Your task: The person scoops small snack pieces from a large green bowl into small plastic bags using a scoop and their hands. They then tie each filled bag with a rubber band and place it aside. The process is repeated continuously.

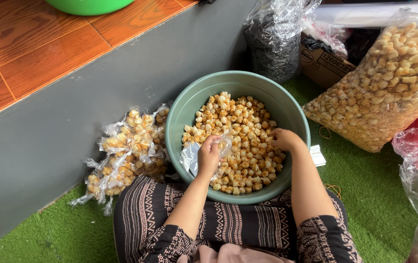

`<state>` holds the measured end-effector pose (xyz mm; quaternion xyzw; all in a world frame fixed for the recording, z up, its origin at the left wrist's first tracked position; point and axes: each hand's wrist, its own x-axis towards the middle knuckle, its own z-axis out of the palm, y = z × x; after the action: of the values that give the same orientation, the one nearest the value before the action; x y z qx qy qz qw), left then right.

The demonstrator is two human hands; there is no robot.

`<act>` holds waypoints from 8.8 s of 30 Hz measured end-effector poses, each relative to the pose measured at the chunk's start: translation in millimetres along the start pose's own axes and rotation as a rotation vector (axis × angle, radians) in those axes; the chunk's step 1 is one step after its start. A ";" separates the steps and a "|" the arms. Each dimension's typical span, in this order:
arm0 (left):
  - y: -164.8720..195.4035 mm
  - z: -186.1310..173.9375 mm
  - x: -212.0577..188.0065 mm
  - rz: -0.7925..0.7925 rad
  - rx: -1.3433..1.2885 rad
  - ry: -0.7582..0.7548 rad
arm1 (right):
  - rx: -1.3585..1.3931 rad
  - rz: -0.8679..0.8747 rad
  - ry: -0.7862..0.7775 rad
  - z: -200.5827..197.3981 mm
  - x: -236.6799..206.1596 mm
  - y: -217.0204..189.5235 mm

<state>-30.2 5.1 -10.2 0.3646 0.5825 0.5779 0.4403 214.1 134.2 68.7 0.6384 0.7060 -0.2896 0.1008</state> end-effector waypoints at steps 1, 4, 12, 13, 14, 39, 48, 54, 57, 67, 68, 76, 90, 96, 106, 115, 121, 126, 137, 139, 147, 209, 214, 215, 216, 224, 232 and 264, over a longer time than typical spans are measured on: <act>2.0 -0.3 -1.1 -0.008 -0.021 0.000 | -0.066 0.047 -0.026 2.9 -0.1 -1.9; 6.6 -1.6 -2.4 -0.046 -0.053 0.004 | -0.062 0.128 -0.046 8.7 -0.4 -10.4; 4.0 -0.1 -2.3 -0.061 0.115 -0.048 | -0.150 0.098 -0.078 14.4 -10.2 -27.0; 4.4 0.0 -2.8 -0.044 0.119 -0.046 | -0.194 0.059 -0.080 14.9 -10.3 -27.8; 5.2 0.1 -3.5 -0.026 0.123 -0.044 | -0.177 0.098 -0.065 15.3 -10.3 -28.5; -0.9 -1.2 3.0 -0.270 0.000 -0.017 | 0.821 -0.453 -0.091 14.3 -12.1 -46.4; 8.3 -3.2 2.4 -0.390 -0.279 0.053 | 0.514 -0.600 0.193 28.2 -29.8 -76.9; 9.5 -1.1 4.6 -0.379 -0.211 0.097 | 0.366 -0.187 0.337 19.7 9.0 -26.8; 10.5 0.3 3.4 -0.383 -0.208 0.093 | 0.146 -0.108 0.256 25.0 11.3 -27.8; 13.9 1.9 -2.0 -0.337 -0.184 0.024 | -0.165 -0.280 0.362 53.4 5.4 -67.7; 13.4 1.8 -1.8 -0.340 -0.178 0.025 | -0.058 -0.280 0.315 51.3 6.1 -66.4; 10.4 2.7 1.3 -0.338 -0.249 0.045 | 0.753 -0.708 -0.153 30.2 -12.4 -80.2; 13.7 2.8 -0.4 -0.325 -0.157 0.032 | 0.203 -0.223 0.215 20.0 17.6 -45.0; 13.4 4.1 -1.1 -0.314 -0.117 0.026 | -0.141 -0.232 0.157 43.1 16.3 -72.2; 8.9 6.8 -4.8 -0.257 -0.063 -0.051 | -0.286 -0.214 0.333 64.1 15.2 -72.0; 11.3 6.0 -5.3 -0.328 0.002 -0.051 | -0.155 -0.134 0.205 54.9 13.7 -73.5; 8.8 7.1 -4.3 -0.298 0.009 -0.044 | -0.208 -0.237 0.264 58.9 17.7 -68.0; 10.6 7.7 -4.9 -0.324 -0.055 -0.046 | -0.346 -0.295 0.359 72.1 15.4 -71.5; 15.1 7.6 -4.6 -0.282 -0.043 -0.013 | -0.426 -0.413 0.420 69.0 12.1 -78.9; 13.5 7.2 -3.1 -0.268 -0.031 0.008 | -0.447 -0.360 0.453 68.4 10.3 -81.8; 4.0 5.2 2.0 -0.085 0.116 0.071 | -0.499 -0.412 0.430 71.6 16.2 -87.1; 6.4 14.5 -4.1 -0.184 -0.247 -0.215 | -0.412 -0.825 0.244 61.2 -57.2 -86.9; 5.4 15.6 -2.8 -0.065 -0.240 -0.251 | -0.296 -0.422 0.082 51.3 -51.9 -68.3; 6.4 11.2 1.3 -0.034 -0.215 -0.194 | -0.171 -0.513 0.107 46.2 -50.3 -61.4; 7.6 7.5 4.0 -0.003 -0.191 -0.136 | -0.045 -0.602 0.130 40.4 -49.4 -53.8; 8.6 11.1 -5.9 -0.142 0.018 -0.623 | 0.550 -0.728 -0.135 35.1 -47.3 -41.9; -6.4 8.9 -1.9 -0.137 0.288 -0.589 | 0.888 -0.429 0.282 27.9 -26.5 -38.2; 18.4 -0.9 -3.9 -0.435 -0.675 -0.528 | 1.182 -0.626 0.111 101.6 -64.0 -106.3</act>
<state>-31.2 2.4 8.4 0.2051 0.2933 0.5169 0.7777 99.5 23.8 48.8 0.3654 0.5845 -0.6098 -0.3912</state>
